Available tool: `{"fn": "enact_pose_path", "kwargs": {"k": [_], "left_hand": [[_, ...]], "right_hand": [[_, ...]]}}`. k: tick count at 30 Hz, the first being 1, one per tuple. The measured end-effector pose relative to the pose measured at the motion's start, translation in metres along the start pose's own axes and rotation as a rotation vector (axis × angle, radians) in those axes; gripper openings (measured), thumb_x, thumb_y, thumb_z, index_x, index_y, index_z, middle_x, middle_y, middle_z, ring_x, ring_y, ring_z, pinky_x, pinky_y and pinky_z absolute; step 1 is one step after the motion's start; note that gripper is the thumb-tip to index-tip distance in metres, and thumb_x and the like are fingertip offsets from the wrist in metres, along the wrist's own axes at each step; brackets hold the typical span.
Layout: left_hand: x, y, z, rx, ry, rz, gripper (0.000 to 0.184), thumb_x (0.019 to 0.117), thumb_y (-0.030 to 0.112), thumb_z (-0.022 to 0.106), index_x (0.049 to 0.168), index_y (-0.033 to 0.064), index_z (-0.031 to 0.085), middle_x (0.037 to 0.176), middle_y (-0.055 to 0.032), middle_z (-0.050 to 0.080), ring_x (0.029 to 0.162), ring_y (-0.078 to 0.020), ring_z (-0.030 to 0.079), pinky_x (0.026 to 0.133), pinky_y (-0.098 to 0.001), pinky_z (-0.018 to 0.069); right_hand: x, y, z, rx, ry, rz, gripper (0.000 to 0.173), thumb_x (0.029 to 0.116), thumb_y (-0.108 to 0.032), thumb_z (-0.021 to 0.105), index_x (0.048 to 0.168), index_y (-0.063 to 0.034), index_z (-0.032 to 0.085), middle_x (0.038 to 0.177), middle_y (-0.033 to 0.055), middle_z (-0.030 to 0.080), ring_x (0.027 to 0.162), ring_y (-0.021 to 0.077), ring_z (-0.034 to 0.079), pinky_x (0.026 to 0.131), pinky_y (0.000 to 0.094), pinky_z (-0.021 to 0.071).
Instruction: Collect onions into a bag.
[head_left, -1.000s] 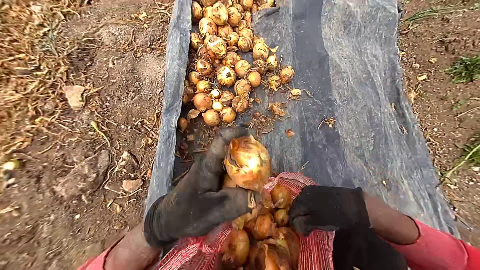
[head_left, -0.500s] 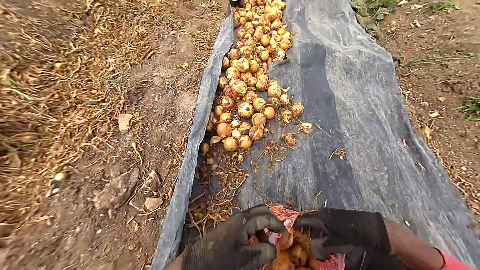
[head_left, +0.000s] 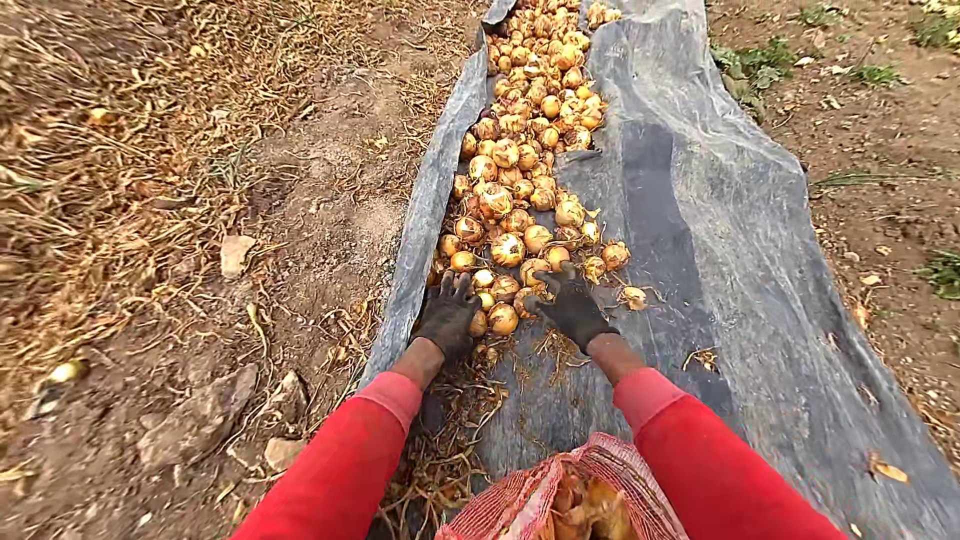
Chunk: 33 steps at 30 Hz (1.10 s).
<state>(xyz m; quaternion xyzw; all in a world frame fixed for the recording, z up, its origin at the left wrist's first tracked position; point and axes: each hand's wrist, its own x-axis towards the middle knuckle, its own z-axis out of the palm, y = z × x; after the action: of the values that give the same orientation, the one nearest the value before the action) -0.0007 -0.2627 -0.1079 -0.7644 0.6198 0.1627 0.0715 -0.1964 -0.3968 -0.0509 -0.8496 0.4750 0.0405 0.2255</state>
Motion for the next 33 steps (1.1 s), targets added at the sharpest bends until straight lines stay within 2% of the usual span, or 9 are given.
{"fn": "enact_pose_path", "kwargs": {"k": [4,8,11,15,18,21,24,29,33], "left_hand": [[-0.011,0.007,-0.010,0.059,-0.009,-0.014,0.075,0.0590,0.045,0.088,0.129,0.0262,0.068,0.160,-0.0116,0.038,0.141,-0.0491,0.033,0.097,-0.0681,0.0449],[0.002,-0.004,-0.005,0.030,-0.134,-0.033,0.084,0.0597,0.056,0.088,0.137,0.0316,0.064,0.171,-0.0099,0.017,0.153,-0.0499,0.013,0.102,-0.0734,0.0405],[0.014,-0.006,-0.002,-0.018,-0.133,-0.033,0.088,0.0558,0.065,0.088,0.134,0.0295,0.066,0.172,-0.0097,0.012,0.154,-0.0503,0.009,0.108,-0.0743,0.0354],[-0.006,0.006,0.002,-0.077,-0.025,-0.088,0.085,0.0552,0.051,0.088,0.134,0.0298,0.064,0.164,-0.0194,0.026,0.144,-0.0541,0.027,0.095,-0.0676,0.0493],[-0.029,0.009,-0.001,-0.107,-0.042,-0.136,0.087,0.0569,0.054,0.088,0.138,0.0354,0.062,0.158,-0.0200,0.035,0.139,-0.0511,0.036,0.086,-0.0627,0.0548],[-0.023,0.000,0.008,-0.104,-0.093,-0.100,0.085,0.0573,0.050,0.090,0.136,0.0313,0.063,0.166,-0.0226,0.020,0.147,-0.0550,0.022,0.104,-0.0662,0.0454],[0.004,-0.015,0.009,-0.108,-0.101,-0.089,0.084,0.0578,0.056,0.091,0.134,0.0304,0.066,0.171,-0.0198,0.007,0.151,-0.0565,0.011,0.109,-0.0709,0.0374],[-0.016,-0.015,0.020,-0.342,0.134,-0.119,0.080,0.0541,0.051,0.093,0.127,0.0328,0.067,0.160,-0.0294,0.028,0.141,-0.0534,0.035,0.099,-0.0664,0.0492],[-0.082,-0.002,-0.001,-0.931,0.351,-0.206,0.082,0.0571,0.044,0.098,0.129,0.0211,0.066,0.153,-0.0153,0.041,0.134,-0.0321,0.050,0.101,-0.0543,0.0525]], "right_hand": [[0.045,-0.037,0.056,-0.104,-0.006,0.155,0.072,0.0770,-0.068,0.074,0.140,-0.0353,0.062,0.167,0.0271,0.014,0.137,0.0549,0.042,0.097,0.0679,0.0495],[0.056,-0.055,0.059,-0.233,-0.026,0.173,0.081,0.0687,-0.072,0.078,0.141,-0.0409,0.059,0.169,0.0247,0.008,0.137,0.0592,0.036,0.100,0.0734,0.0420],[0.046,-0.046,0.061,-0.235,0.001,0.115,0.086,0.0640,-0.068,0.081,0.143,-0.0416,0.058,0.170,0.0204,0.011,0.137,0.0548,0.038,0.098,0.0702,0.0459],[0.021,-0.024,0.066,-0.189,-0.041,0.055,0.087,0.0611,-0.068,0.084,0.139,-0.0367,0.062,0.171,0.0160,0.014,0.143,0.0490,0.038,0.094,0.0667,0.0513],[0.027,-0.025,0.060,-0.209,-0.052,0.059,0.084,0.0657,-0.063,0.085,0.141,-0.0381,0.060,0.168,0.0218,0.016,0.127,0.0485,0.054,0.087,0.0637,0.0560],[0.030,-0.033,0.068,-0.276,-0.061,0.036,0.081,0.0686,-0.062,0.083,0.140,-0.0309,0.061,0.166,0.0274,0.018,0.128,0.0529,0.050,0.095,0.0669,0.0496],[0.029,-0.024,0.051,-0.019,-0.005,0.127,0.076,0.0718,-0.065,0.082,0.138,-0.0352,0.063,0.161,0.0244,0.031,0.121,0.0445,0.059,0.089,0.0614,0.0556],[-0.044,0.022,-0.002,0.584,0.263,0.182,0.062,0.0821,-0.038,0.085,0.138,-0.0225,0.063,0.150,0.0223,0.045,0.132,0.0348,0.052,0.101,0.0528,0.0523],[-0.136,0.043,-0.047,1.093,0.285,-0.007,0.075,0.0877,-0.049,0.074,0.150,-0.0164,0.047,0.124,0.0092,0.067,0.101,0.0200,0.070,0.083,0.0414,0.0627]]}}
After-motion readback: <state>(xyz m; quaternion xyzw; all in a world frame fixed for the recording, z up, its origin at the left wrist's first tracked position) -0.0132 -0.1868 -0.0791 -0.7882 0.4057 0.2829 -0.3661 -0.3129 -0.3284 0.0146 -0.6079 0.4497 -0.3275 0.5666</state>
